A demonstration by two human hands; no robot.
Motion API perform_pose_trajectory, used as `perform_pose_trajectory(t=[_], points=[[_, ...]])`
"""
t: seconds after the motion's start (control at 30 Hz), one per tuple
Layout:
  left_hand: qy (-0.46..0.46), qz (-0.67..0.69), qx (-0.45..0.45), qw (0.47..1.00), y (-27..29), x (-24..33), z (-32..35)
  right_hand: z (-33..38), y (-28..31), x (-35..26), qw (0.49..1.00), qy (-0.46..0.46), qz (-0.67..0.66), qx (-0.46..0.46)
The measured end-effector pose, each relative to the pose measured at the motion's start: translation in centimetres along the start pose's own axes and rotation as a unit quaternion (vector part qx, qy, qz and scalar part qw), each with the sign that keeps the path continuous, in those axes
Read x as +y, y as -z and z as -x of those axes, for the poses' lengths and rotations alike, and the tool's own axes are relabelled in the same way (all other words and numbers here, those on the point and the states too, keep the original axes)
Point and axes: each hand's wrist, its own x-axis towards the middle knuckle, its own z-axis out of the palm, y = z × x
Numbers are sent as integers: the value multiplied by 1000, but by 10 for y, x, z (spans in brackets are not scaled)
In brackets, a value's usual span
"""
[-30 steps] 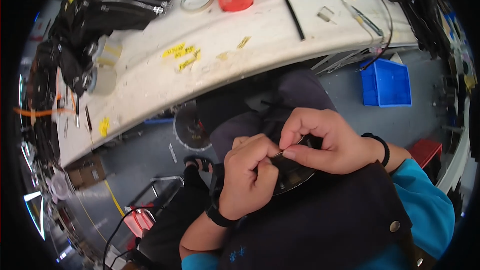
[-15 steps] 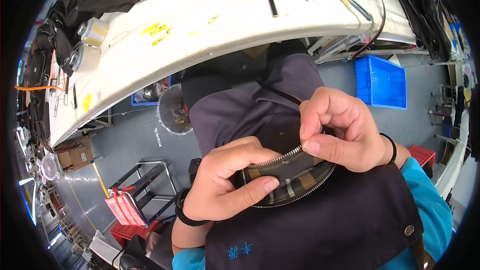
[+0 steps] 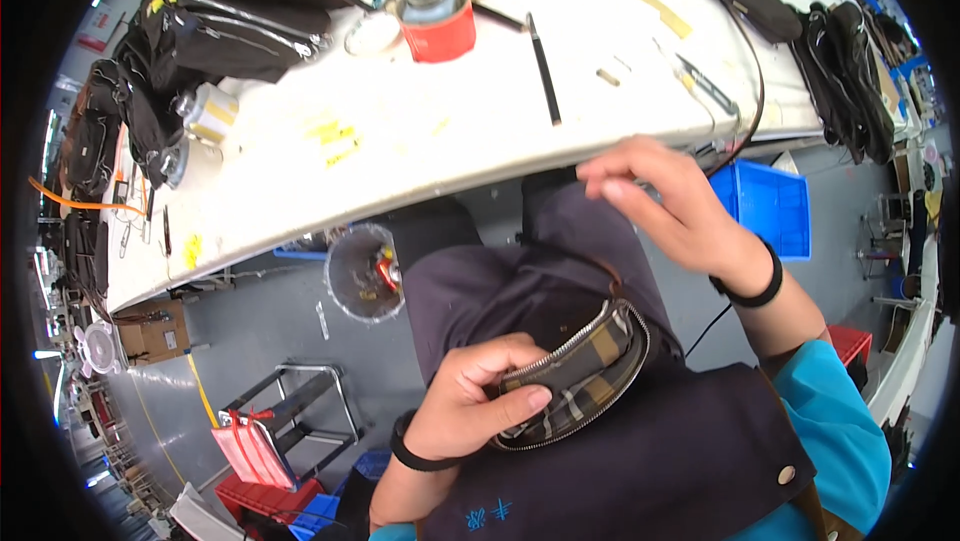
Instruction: Applying adhesive and assembling parts of leather bags at a workshop bench.
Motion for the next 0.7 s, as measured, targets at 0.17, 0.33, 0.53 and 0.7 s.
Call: perform_pose_trajectory(t=[0.17, 0.33, 0.53, 0.7], points=[[23, 36, 5, 999, 5, 2, 1, -66, 11, 54, 916, 77, 392, 24], [6, 51, 24, 998, 16, -2, 4, -106, 14, 80, 849, 158, 497, -83], [13, 75, 38, 996, 28, -6, 4, -138, 36, 51, 895, 222, 387, -17], [33, 104, 25, 994, 38, -10, 2, -197, 34, 26, 976, 86, -26, 200]])
